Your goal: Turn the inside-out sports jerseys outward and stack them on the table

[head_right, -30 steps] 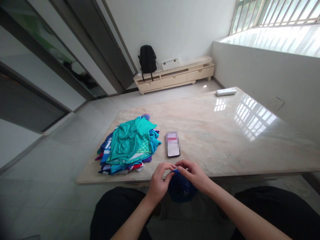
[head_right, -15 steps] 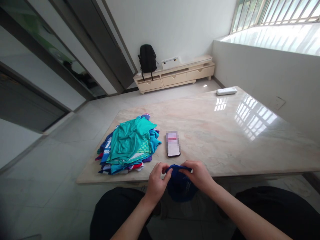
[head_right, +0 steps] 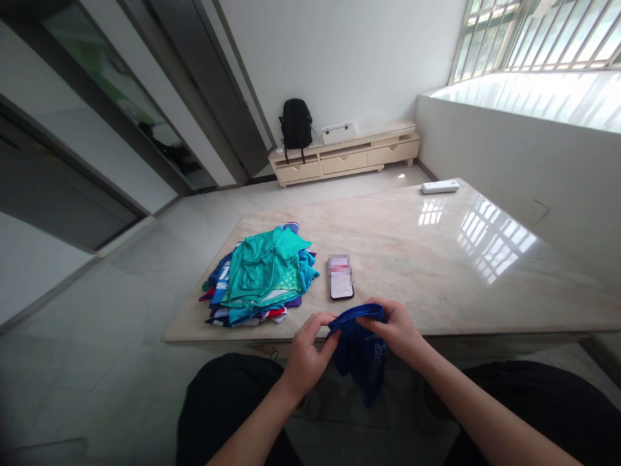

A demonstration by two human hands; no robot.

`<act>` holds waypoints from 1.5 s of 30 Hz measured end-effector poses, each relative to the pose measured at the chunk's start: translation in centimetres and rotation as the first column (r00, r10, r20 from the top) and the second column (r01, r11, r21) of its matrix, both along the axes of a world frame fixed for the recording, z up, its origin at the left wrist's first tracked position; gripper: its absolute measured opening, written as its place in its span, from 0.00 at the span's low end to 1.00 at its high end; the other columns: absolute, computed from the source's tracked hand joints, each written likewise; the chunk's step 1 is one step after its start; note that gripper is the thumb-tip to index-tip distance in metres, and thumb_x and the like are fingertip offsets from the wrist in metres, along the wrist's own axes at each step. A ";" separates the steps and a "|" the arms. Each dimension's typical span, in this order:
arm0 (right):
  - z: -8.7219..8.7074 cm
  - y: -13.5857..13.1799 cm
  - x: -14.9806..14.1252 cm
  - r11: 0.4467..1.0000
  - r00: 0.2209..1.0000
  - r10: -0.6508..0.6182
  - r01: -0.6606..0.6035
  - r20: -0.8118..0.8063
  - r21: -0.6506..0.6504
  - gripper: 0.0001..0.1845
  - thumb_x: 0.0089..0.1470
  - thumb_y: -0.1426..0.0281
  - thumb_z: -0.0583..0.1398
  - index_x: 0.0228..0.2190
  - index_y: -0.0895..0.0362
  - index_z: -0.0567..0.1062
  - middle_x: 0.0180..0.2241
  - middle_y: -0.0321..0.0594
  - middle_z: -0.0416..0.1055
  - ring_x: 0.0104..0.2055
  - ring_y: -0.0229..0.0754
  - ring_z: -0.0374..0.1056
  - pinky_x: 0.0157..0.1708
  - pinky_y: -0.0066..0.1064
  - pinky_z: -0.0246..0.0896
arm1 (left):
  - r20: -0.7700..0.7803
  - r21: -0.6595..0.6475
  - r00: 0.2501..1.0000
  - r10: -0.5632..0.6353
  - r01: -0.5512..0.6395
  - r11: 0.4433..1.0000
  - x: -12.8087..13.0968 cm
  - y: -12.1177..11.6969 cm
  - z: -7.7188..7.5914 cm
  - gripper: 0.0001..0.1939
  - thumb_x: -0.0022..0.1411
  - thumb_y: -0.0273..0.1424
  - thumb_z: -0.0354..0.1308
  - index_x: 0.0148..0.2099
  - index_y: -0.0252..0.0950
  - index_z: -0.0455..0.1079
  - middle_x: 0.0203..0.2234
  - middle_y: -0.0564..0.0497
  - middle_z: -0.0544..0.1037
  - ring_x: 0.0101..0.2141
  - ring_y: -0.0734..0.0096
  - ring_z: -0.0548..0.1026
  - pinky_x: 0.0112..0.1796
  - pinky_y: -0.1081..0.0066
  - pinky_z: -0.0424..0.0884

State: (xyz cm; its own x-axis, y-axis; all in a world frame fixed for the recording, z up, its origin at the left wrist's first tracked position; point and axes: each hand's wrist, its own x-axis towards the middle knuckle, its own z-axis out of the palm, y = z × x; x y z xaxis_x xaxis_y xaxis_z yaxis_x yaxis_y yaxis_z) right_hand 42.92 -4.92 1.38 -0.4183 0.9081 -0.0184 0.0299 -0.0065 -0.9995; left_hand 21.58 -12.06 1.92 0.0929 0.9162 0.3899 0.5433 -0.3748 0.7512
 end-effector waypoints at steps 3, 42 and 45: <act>2.1 -2.1 0.4 0.986 0.999 0.031 -0.025 -0.033 0.167 0.16 0.54 0.57 0.68 0.32 0.58 0.80 0.30 0.39 0.75 0.32 0.41 0.70 0.33 0.30 0.65 | -0.176 0.247 0.984 0.008 0.036 0.968 0.3 -2.3 0.9 0.03 0.68 0.28 0.57 0.43 0.37 0.71 0.35 0.45 0.79 0.39 0.61 0.76 0.42 0.63 0.71; 6.8 -11.2 9.9 0.750 0.845 -0.496 0.300 0.200 0.589 0.13 0.52 0.53 0.69 0.34 0.48 0.85 0.34 0.38 0.83 0.34 0.50 0.80 0.37 0.35 0.77 | -0.187 0.216 0.974 -0.128 0.168 0.962 0.8 -9.6 -0.9 0.14 0.73 0.44 0.54 0.47 0.39 0.71 0.31 0.50 0.81 0.31 0.65 0.81 0.33 0.72 0.72; 6.0 -10.8 10.9 0.744 0.818 -0.534 0.335 0.213 0.579 0.16 0.50 0.52 0.70 0.35 0.49 0.86 0.35 0.40 0.84 0.36 0.52 0.81 0.37 0.36 0.78 | -0.180 0.144 0.966 -0.184 0.211 0.967 1.0 -9.2 -1.7 0.17 0.74 0.46 0.52 0.42 0.38 0.72 0.30 0.49 0.78 0.31 0.67 0.79 0.33 0.73 0.70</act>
State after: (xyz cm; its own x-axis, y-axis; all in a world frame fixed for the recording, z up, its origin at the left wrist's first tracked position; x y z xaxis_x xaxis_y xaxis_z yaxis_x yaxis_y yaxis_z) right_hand 53.79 -15.73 7.33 -0.0296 0.9061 0.4220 0.4899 0.3812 -0.7841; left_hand 22.54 -21.30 0.17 0.3404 0.7999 0.4942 0.5571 -0.5950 0.5793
